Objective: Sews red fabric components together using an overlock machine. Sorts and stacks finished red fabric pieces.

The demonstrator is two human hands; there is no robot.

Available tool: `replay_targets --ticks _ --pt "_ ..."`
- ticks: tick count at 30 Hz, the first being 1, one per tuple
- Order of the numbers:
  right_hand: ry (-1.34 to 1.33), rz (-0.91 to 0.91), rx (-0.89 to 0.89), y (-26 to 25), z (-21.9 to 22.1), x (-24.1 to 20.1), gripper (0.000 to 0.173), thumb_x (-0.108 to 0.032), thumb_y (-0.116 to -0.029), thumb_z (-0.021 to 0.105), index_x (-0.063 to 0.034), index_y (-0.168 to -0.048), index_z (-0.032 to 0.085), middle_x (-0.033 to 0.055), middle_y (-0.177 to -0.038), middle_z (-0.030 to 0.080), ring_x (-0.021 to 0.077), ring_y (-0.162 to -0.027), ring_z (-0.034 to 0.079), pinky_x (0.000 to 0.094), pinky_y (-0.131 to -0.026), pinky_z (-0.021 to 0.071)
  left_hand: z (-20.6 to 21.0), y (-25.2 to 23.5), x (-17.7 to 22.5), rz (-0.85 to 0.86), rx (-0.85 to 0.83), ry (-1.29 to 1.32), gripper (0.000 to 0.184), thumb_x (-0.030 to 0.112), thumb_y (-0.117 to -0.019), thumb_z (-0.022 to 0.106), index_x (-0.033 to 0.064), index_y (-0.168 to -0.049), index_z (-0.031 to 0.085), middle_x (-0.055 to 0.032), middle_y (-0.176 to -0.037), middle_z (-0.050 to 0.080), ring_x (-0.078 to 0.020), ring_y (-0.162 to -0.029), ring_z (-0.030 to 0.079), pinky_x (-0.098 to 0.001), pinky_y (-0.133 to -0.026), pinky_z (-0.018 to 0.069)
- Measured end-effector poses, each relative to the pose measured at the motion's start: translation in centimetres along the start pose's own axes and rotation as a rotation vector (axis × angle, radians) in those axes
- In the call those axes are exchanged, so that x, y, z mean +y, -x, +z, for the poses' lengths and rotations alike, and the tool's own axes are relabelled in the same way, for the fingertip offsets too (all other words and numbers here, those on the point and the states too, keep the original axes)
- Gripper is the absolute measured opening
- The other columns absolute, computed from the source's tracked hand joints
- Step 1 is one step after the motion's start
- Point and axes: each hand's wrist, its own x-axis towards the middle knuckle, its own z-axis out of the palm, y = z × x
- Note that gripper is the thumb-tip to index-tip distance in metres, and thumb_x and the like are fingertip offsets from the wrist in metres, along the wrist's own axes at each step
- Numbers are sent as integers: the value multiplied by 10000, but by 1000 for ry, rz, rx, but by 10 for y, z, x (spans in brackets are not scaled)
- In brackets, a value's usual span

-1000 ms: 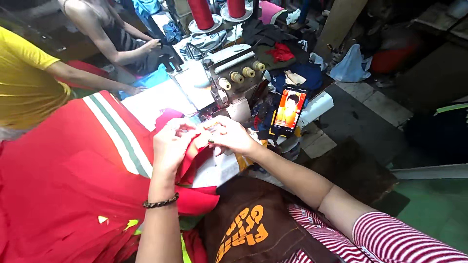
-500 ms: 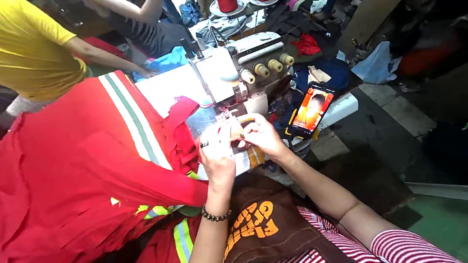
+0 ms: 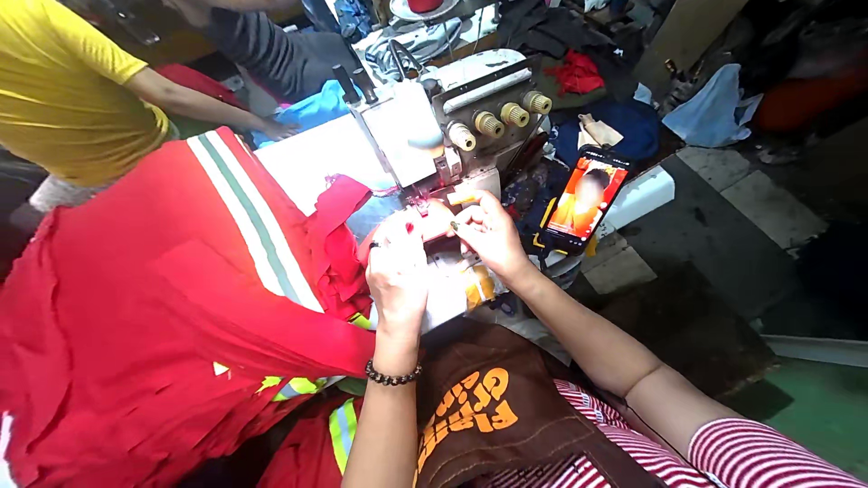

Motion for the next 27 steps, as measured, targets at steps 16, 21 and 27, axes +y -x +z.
replay_targets --ticks 16,21,27 --pt "447 -366 -46 45 11 25 240 -30 -966 610 -9 -1191 692 124 -1076 726 173 -901 715 355 -817 614 -29 -58 -48 -203 -254 -84 412 267 -1078 496 26 -1412 506 -249 -1331 611 -439 -1244 588 -603 -1050 452" --pt "512 -906 -581 87 52 24 90 -38 -948 657 -87 -959 732 95 -951 703 246 -932 692 409 -830 580 -53 -46 -61 -125 31 65 402 203 -1042 556 -9 -1383 567 -217 -1458 542 -342 -1411 469 -495 -1177 377" --pt "734 -1047 -939 97 89 57 279 26 -965 536 -108 -1105 736 63 -1101 703 239 -1077 648 404 -958 496 -98 33 -46 -59 173 212 305 -5 -957 569 -176 -1208 586 -315 -1320 589 -325 -1339 537 -379 -1138 432"
